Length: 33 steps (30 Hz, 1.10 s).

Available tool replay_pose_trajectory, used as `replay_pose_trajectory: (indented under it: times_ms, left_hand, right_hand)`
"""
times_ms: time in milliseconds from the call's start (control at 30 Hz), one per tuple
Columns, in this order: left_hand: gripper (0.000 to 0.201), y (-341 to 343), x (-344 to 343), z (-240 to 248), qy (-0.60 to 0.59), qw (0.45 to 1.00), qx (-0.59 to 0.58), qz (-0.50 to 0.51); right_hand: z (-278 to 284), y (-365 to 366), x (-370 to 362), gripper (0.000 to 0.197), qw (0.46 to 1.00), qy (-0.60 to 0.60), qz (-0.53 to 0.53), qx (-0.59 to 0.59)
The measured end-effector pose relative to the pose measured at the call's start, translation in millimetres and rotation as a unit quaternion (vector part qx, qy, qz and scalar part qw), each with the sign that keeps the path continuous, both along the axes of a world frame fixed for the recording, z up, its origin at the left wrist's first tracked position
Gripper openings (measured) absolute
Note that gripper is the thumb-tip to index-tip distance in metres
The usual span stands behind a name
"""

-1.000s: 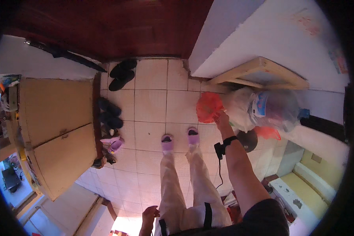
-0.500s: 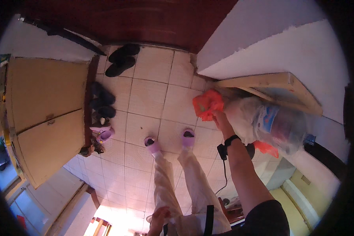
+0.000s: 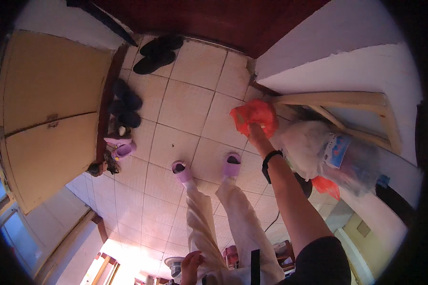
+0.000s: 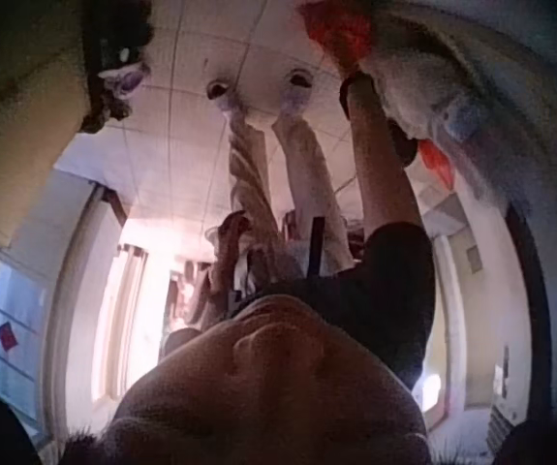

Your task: The recorder cleans a washcloth in the sink and then prepares a trash bin with a new liner.

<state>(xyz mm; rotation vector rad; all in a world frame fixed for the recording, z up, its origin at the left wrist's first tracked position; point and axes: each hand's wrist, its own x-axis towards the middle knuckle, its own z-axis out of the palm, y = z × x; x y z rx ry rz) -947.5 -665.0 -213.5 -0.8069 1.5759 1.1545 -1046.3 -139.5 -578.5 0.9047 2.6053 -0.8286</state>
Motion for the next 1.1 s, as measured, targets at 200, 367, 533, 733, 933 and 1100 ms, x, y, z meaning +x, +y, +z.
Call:
replay_pose_trajectory:
  times_ms: [200, 367, 533, 733, 933, 1100]
  left_hand:
    - [0.037, -7, 9, -3, -0.066, 0.998, 0.011, -0.011]
    - [0.036, 2, -7, 1, 0.016, 0.998, 0.016, -0.061]
    - [0.032, 60, -68, 38, 0.022, 0.996, 0.017, -0.085]
    - [0.024, 84, -92, 30, -0.048, 0.995, -0.040, -0.076]
    - [0.032, 51, -109, 25, 0.000, 0.989, 0.001, -0.148]
    - [0.032, 63, -117, 20, -0.026, 0.983, -0.017, -0.183]
  right_hand:
    - [-20, 17, 21, 0.028, 0.973, -0.170, -0.132, 0.077]
    - [9, 35, 73, 0.028, 0.922, 0.083, -0.377, 0.016]
    - [94, 36, 70, 0.029, 0.911, -0.157, -0.321, -0.207]
    - [48, 25, 144, 0.039, 0.890, -0.114, -0.399, -0.189]
    - [120, 42, 102, 0.057, 0.922, -0.366, -0.068, -0.104]
    - [83, 55, 132, 0.062, 0.928, -0.318, -0.162, -0.111]
